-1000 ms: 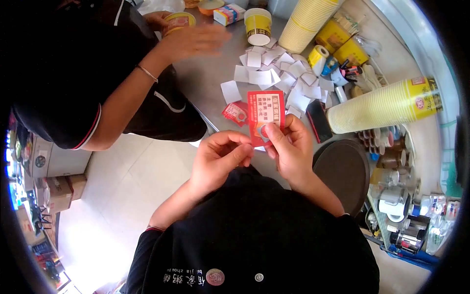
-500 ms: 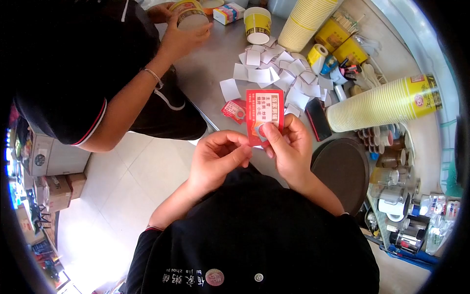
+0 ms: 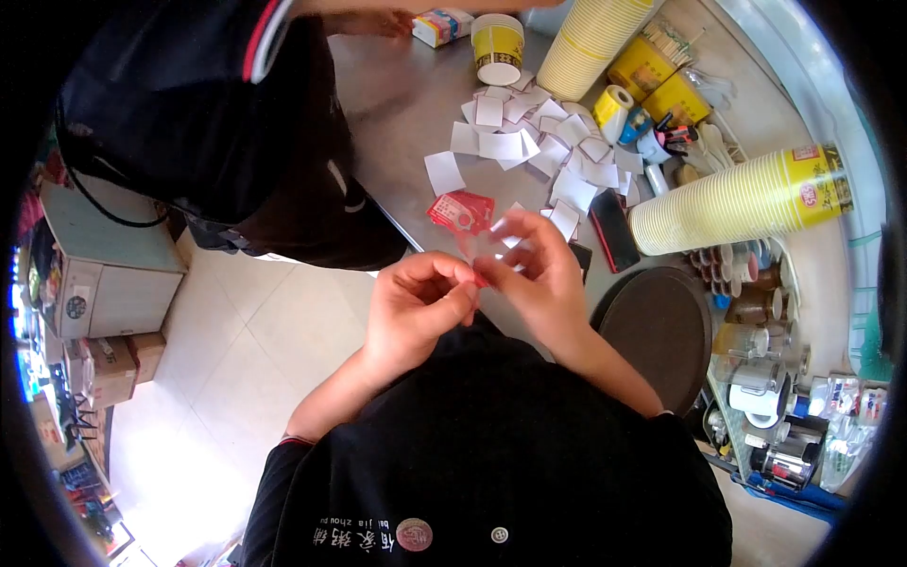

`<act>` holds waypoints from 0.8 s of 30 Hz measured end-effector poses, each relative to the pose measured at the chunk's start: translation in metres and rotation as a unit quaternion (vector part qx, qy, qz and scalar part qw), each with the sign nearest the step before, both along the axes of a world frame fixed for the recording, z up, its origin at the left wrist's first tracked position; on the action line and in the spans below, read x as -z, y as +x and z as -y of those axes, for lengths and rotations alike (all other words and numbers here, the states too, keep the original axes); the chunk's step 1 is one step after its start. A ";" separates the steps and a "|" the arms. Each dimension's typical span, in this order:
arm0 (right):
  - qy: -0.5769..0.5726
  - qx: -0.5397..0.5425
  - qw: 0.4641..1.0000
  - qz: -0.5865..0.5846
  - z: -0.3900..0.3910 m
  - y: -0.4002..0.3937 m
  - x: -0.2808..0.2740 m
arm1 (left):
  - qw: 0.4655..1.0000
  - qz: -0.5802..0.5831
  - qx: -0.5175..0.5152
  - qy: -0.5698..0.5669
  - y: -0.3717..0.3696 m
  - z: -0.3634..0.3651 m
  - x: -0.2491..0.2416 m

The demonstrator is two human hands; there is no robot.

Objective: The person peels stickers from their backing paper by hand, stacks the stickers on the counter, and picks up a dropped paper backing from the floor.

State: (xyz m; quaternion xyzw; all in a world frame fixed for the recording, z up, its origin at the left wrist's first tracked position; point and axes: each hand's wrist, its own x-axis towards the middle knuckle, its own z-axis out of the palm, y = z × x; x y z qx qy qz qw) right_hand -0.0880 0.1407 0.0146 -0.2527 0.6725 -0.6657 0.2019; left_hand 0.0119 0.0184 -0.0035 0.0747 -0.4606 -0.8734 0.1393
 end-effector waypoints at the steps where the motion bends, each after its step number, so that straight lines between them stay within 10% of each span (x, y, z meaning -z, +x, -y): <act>1: 0.047 0.029 0.995 -0.087 0.001 0.001 -0.001 | 1.000 0.001 -0.012 -0.005 0.000 -0.001 -0.001; 6: -0.050 -0.086 0.962 -0.253 -0.005 -0.003 -0.008 | 0.998 0.027 -0.027 -0.044 0.000 0.000 -0.005; 24: 0.024 -0.057 0.966 -0.252 -0.007 -0.015 -0.001 | 0.912 0.057 -0.092 -0.397 -0.012 0.007 -0.004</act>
